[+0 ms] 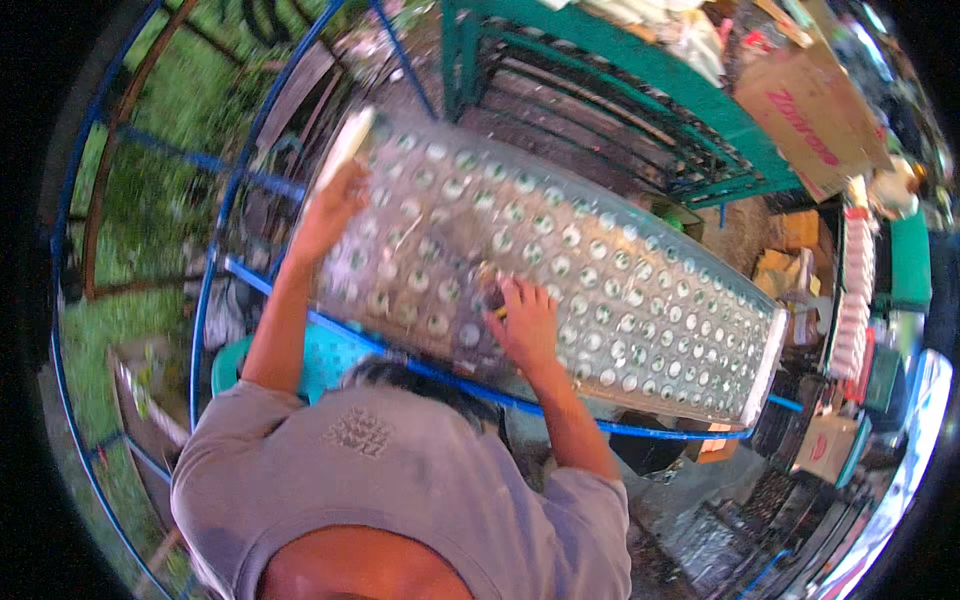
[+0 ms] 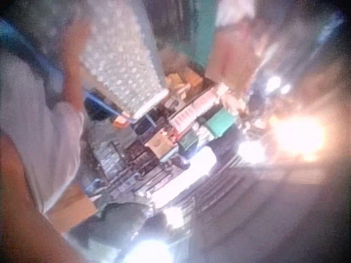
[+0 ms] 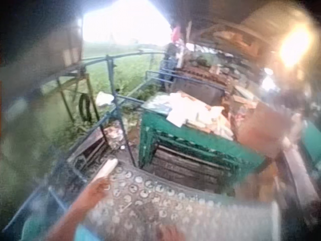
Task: The person uses a metal spatula to spread a white paste onto a large sheet of dough on a tray. They then place small green vegetable pieces into circular indentations on the tray and fold the dough over them to form individual portions.
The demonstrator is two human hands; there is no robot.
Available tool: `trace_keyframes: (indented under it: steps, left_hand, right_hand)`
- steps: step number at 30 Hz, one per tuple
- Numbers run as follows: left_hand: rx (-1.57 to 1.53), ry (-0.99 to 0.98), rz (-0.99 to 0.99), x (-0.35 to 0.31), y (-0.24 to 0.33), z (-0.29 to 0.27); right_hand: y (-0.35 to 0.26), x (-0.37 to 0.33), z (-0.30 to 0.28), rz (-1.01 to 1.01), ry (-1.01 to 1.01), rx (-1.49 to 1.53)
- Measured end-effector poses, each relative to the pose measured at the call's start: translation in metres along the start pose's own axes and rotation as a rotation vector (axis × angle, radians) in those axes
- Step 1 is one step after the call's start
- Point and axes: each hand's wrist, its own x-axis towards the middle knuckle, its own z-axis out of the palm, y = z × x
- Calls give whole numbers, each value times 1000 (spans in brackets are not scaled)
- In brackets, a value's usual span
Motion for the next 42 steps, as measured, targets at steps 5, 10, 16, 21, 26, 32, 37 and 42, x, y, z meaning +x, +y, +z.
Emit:
trace_keyframes:
  steps: [5,10,16,21,26,32,37,42]
  left_hand:
    - [43,329,-137,-93,-2,-55]
    - [152,373,-193,-144,-4,-42]
    - [230,374,-135,-156,3,-37]
    - [230,413,-133,-159,-3,-55]
    - [234,424,-95,-126,1,-50]
    - [186,433,-57,-104,-15,-58]
    - [446,163,182,-55,-15,-45]
    - [857,201,61,-28,-47,-41]
  right_hand:
    - [-10,34,-3,-91,6,95]
    - [-52,94,0,-248,-19,78]
    - [-101,156,2,-464,-176,32]
    - [-94,128,-2,-496,-270,-38]
    - [-140,148,19,-304,-174,38]
    - [-85,120,-4,-93,-43,346]
    - [-54,145,-29,61,273,1351]
    - [-75,197,-46,0,105,1593]
